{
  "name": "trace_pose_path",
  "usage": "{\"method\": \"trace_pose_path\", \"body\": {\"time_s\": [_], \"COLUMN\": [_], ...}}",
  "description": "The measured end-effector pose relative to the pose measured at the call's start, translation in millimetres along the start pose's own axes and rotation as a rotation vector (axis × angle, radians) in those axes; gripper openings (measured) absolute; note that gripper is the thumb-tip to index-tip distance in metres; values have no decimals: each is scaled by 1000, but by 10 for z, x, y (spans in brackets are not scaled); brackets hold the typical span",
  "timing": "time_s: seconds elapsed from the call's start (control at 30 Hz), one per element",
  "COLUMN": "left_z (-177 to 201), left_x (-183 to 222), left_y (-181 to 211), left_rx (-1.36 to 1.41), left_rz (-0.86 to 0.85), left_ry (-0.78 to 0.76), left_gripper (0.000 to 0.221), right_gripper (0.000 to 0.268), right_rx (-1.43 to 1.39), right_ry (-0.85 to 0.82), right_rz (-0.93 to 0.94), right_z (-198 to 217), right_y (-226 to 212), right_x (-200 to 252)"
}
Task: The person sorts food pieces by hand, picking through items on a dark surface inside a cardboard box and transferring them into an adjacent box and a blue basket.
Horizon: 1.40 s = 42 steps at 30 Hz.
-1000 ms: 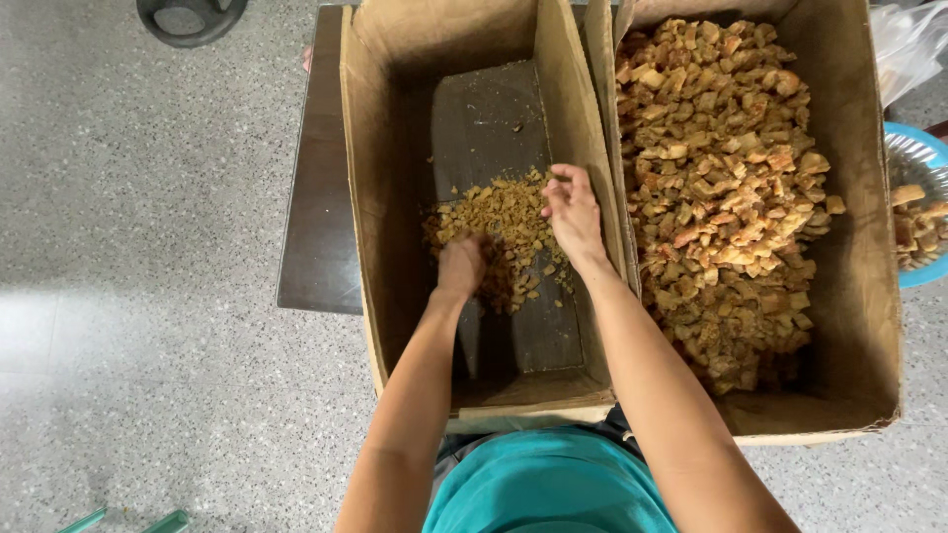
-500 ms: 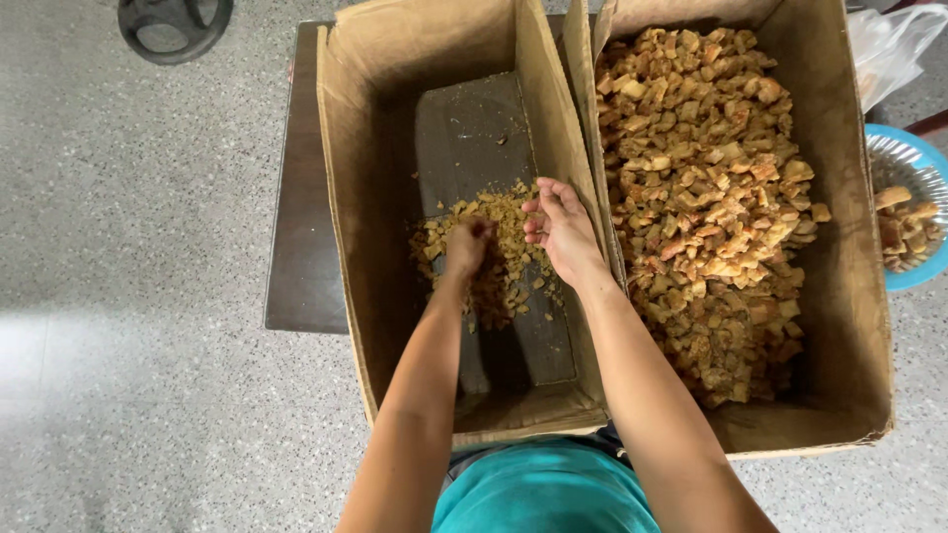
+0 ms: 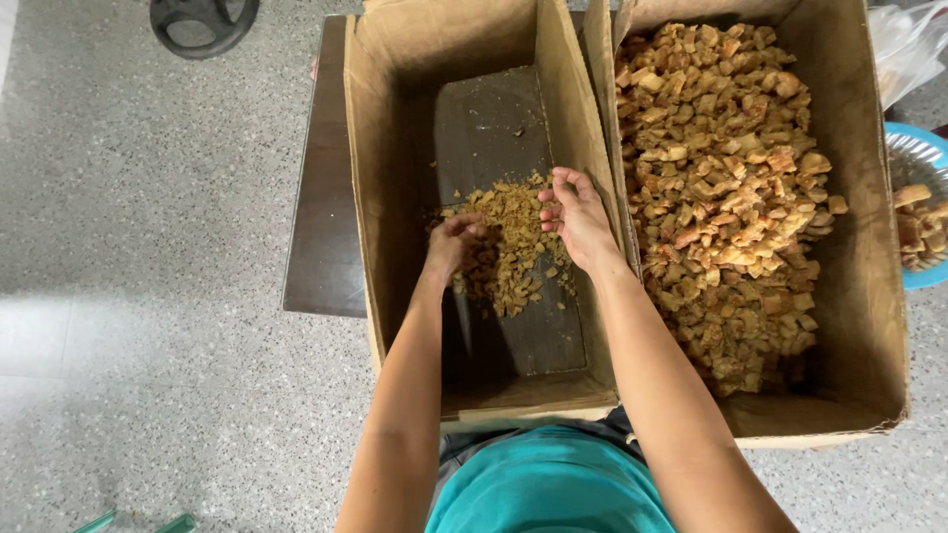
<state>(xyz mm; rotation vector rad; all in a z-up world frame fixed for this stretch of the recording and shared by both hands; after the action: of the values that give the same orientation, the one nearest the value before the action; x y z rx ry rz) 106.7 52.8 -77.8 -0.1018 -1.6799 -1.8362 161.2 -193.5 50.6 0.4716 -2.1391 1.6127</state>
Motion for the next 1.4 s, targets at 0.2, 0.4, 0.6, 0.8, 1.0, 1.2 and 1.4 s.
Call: {"method": "trace_pose_path", "body": {"time_s": [0.2, 0.4, 0.6, 0.8, 1.0, 1.2, 1.4], "left_z": [506, 147, -260, -201, 405, 498, -63], "left_x": [-37, 267, 167, 235, 236, 317, 573], "left_y": [49, 457, 402, 387, 590, 663, 532], "left_rx": [-538, -725, -981, -752, -242, -313, -930], "left_rz": [-236, -472, -836, -538, -204, -421, -859], "left_ry": [364, 345, 325, 189, 424, 358, 393], "left_gripper": [23, 27, 33, 22, 20, 23, 36], "right_gripper": [40, 41, 39, 38, 39, 39, 40], "right_rx": [9, -3, -17, -65, -93, -98, -107], "right_ry": [2, 5, -2, -24, -39, -41, -48], "right_rz": [9, -22, -52, -52, -49, -45, -52], "right_z": [-18, -29, -50, -61, -66, -54, -48], "right_y": [-28, -47, -46, -52, -55, -51, -30], "right_x": [15, 58, 85, 84, 88, 73, 58]}}
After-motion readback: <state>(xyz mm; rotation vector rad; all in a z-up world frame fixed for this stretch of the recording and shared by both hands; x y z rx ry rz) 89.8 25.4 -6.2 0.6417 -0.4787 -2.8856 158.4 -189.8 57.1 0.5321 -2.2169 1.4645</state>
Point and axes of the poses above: each hand's wrist, its own x-axis away from the middle knuckle, its own z-axis out of the back of the hand, y = z × x, the point moved 10 cm from there along -x, towards the middle knuckle, and after that the axes turned 13 degrees about y, right-handed, at the moved point
